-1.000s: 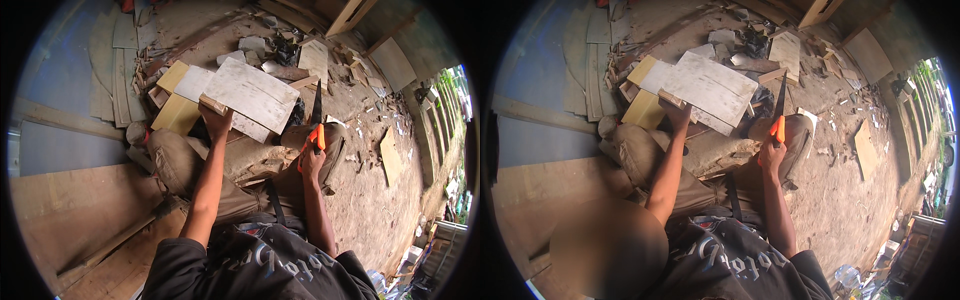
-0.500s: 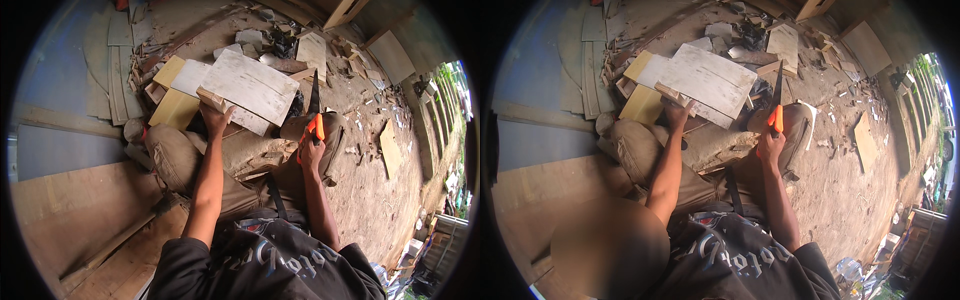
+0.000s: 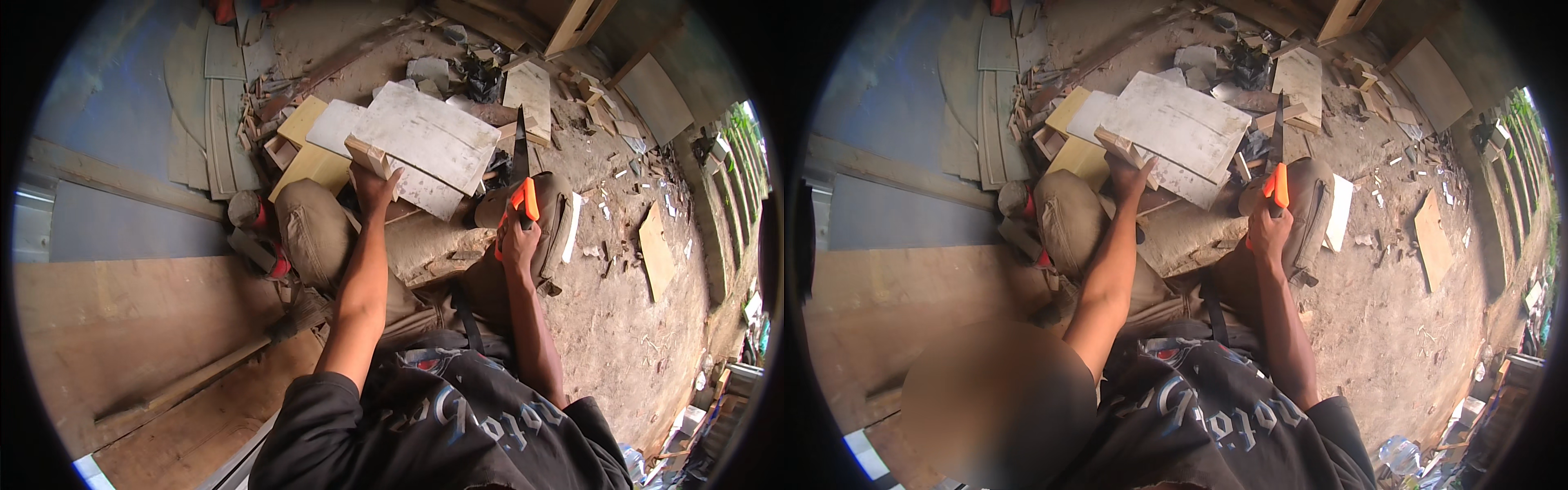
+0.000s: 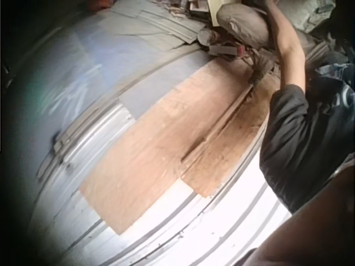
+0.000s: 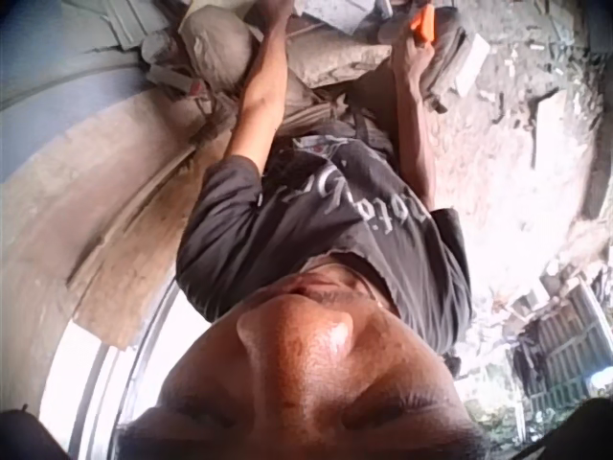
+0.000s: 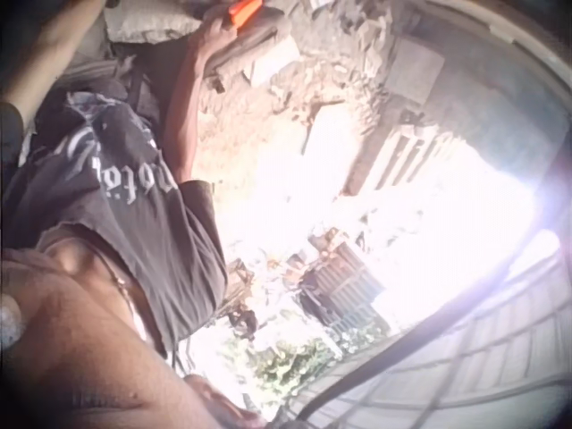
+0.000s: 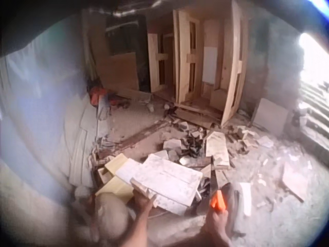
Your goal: The person assembles a small wooden frame by hand, fitting white and brown wooden pieces together. They use a hand saw to cut a piece of wood to size and then fit it into the frame structure.
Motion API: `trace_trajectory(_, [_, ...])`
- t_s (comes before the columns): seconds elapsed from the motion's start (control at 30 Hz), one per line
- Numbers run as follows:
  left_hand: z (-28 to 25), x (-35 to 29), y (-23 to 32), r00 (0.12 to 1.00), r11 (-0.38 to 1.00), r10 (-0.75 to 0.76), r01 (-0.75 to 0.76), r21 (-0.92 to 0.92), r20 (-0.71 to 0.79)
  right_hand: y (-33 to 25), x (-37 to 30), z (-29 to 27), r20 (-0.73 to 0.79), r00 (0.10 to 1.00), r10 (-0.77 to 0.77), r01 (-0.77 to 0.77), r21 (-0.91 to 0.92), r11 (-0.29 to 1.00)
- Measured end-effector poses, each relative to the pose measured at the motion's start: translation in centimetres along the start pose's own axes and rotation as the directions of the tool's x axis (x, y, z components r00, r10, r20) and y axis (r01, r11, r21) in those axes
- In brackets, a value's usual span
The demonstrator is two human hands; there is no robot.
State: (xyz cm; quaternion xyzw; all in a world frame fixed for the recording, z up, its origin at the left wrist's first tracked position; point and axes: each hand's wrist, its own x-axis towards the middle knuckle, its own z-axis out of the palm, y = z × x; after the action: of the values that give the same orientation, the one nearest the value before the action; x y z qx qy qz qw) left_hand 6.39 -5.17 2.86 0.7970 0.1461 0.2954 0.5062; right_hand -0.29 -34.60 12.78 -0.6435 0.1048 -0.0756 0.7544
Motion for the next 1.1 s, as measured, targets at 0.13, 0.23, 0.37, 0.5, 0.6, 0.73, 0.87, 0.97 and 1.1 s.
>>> trace_trajectory(0.13, [0.1, -0.1, 0.1, 0.998, 0.998, 0.060, -0.059, 0.021, -0.022, -0.2, -0.2, 0.6, -0.043, 0.999, -0.009, 0.008, -0.029, 1.000])
trace_trajectory(0.23, [1.1, -0.9, 0.5, 0.998, 0.997, -0.049, 0.047, 0.055, 0.034, -0.2, -0.5, -0.5, -0.011, 0.996, -0.091, 0.090, -0.019, 0.996])
trace_trajectory(0.37, [1.8, 2.3, -0.7, 0.992, 0.995, 0.097, -0.098, -0.011, -0.086, 1.3, 0.6, -0.5, -0.036, 0.999, 0.032, -0.033, -0.010, 0.999])
trace_trajectory(0.5, [0.3, 7.5, 2.4, 0.979, 0.976, 0.202, -0.203, 0.083, 0.013, 0.1, 0.8, 0.1, -0.057, 0.997, -0.057, 0.062, 0.093, 0.994])
trace_trajectory(0.6, [0.5, 10.4, 8.7, 0.983, 0.930, 0.118, -0.159, 0.332, 0.140, 0.4, 0.7, -1.9, -0.131, 0.991, 0.029, -0.018, 0.087, 0.996])
trace_trajectory(0.73, [0.2, 15.7, 12.1, 0.903, 0.779, 0.034, -0.292, 0.555, 0.428, -1.4, 0.0, -1.3, -0.139, 0.988, 0.074, -0.055, 0.134, 0.990])
trace_trajectory(0.87, [2.3, 16.0, 13.0, 0.814, 0.517, -0.047, -0.475, 0.712, 0.578, -0.9, 0.8, -1.4, -0.142, 0.984, 0.106, -0.079, 0.178, 0.981])
trace_trajectory(0.97, [3.6, 13.9, 11.2, 0.740, 0.484, -0.077, -0.558, 0.674, 0.668, -0.1, 1.1, -1.5, -0.135, 0.982, 0.134, -0.104, 0.209, 0.972])
trace_trajectory(1.1, [5.3, 11.0, 8.3, 0.670, 0.495, -0.208, -0.556, 0.668, 0.712, 0.1, 1.6, -1.1, -0.144, 0.977, 0.154, -0.132, 0.156, 0.979])
